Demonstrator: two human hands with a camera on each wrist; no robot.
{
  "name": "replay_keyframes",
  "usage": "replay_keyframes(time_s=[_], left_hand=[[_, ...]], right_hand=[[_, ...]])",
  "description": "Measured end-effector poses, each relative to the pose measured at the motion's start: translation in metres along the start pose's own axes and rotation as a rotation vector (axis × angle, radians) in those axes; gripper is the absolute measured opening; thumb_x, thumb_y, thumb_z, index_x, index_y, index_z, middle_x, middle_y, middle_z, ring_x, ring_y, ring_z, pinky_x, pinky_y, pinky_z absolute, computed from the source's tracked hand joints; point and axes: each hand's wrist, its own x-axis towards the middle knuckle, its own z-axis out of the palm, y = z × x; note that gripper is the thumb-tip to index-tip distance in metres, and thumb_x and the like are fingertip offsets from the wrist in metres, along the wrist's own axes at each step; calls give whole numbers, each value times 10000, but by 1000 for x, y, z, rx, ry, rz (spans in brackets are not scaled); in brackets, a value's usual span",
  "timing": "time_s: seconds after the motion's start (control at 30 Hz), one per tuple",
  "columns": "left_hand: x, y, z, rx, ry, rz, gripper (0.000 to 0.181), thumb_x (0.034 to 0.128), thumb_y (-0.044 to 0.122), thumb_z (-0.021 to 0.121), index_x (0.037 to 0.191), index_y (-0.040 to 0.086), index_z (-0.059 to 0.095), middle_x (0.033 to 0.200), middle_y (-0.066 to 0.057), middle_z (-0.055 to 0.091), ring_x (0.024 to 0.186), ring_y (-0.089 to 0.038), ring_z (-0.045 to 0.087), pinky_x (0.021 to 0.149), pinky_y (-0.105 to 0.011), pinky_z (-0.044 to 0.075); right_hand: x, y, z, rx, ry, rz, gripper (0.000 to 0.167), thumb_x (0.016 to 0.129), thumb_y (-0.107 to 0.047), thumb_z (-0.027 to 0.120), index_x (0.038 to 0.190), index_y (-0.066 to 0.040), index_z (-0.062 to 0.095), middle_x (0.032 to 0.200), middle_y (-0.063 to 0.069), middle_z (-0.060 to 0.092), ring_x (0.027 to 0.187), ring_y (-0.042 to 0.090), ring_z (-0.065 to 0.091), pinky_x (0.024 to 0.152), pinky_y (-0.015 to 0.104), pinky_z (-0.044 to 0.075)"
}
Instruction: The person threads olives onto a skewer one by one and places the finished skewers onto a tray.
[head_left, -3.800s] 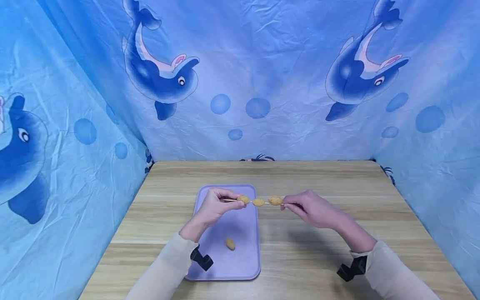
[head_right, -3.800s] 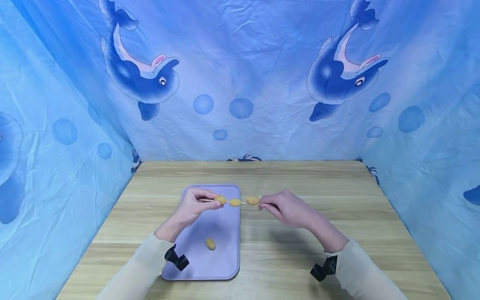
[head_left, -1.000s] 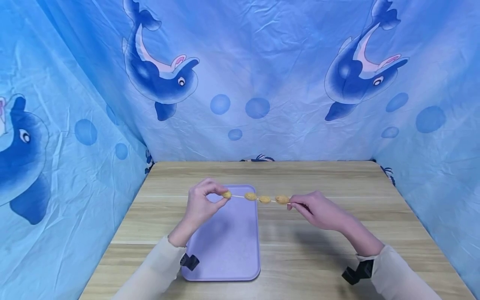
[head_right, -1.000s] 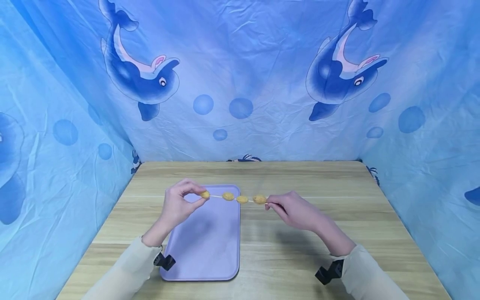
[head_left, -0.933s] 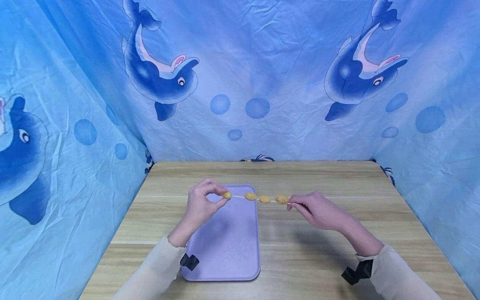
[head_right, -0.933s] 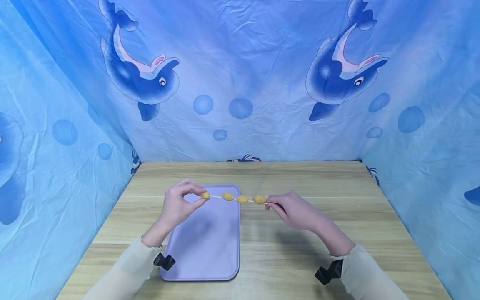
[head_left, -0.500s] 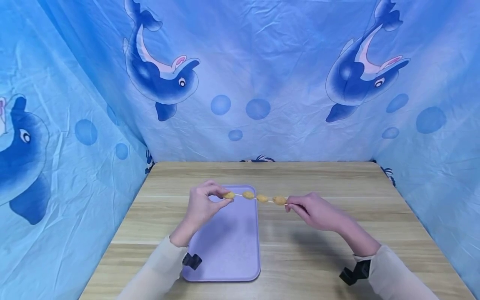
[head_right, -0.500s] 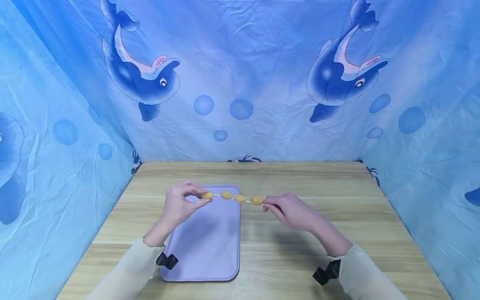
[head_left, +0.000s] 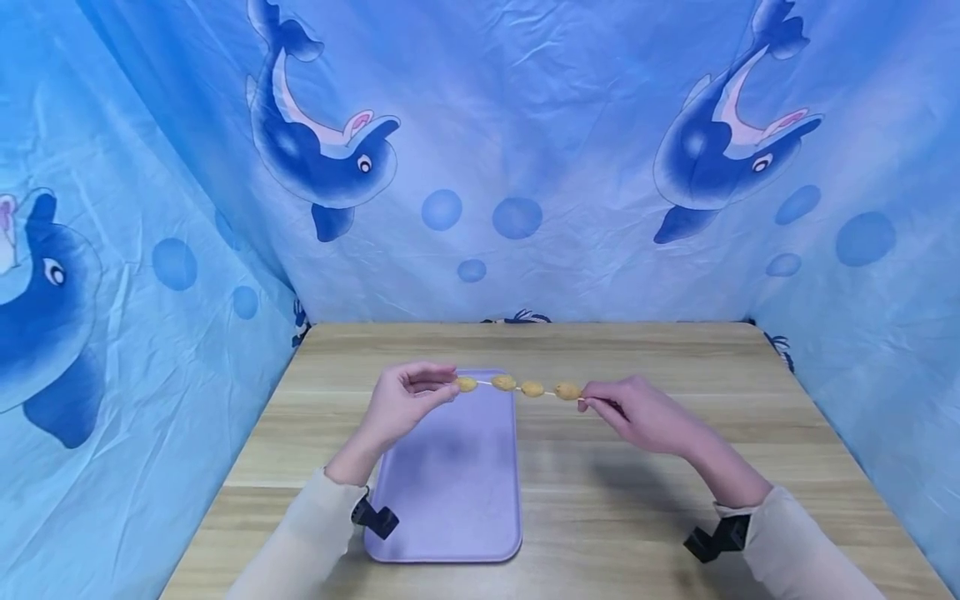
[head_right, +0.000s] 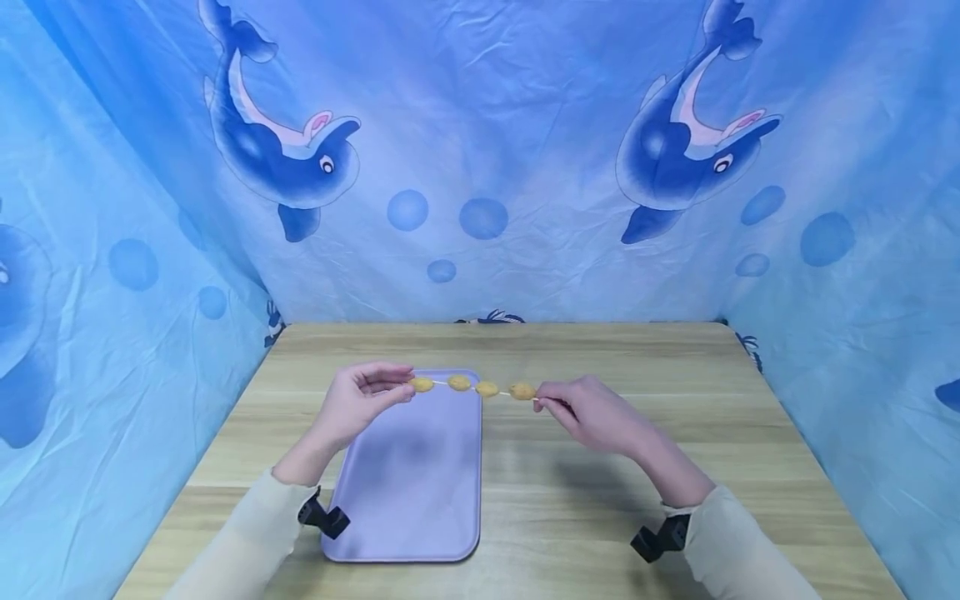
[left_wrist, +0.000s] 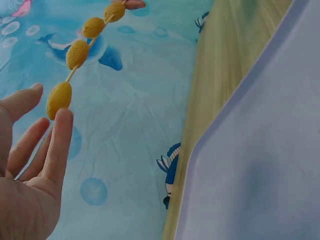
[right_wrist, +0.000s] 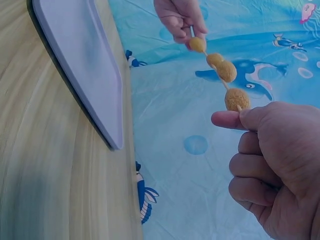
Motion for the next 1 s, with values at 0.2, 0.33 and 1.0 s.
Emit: replay_keyframes(time_s=[0.2, 0.33, 1.0], left_hand=[[2, -1, 1, -98, -77, -86, 404, 911, 0, 815, 1252, -167, 675, 1006, -13, 834, 899, -126, 811, 882, -330, 689], [1, -2, 1, -82, -81, -80, 347, 888, 8, 841, 1184, -136, 733, 963, 31, 834, 874, -124, 811, 863, -311, 690], [-1, -8, 1, -69, -101, -32, 346, 879, -5, 843, 1164, -163, 728, 945, 32, 833, 844, -125, 810, 835, -316, 695]], right_hand=[[1, 0, 1, -5, 9, -28, 209, 1105, -134, 585, 1065, -244, 759, 770, -166, 604, 558, -61, 274, 500, 168, 358], [2, -1, 1, -2, 5, -48, 205, 1103, -133, 589, 1054, -241, 756, 733, -174, 539, 564, -63, 283, 502, 166, 359], [3, 0, 9, 8, 10, -90, 214, 1101, -121, 587, 1027, -234, 752, 679, -196, 393, 559, -73, 261, 499, 157, 338]])
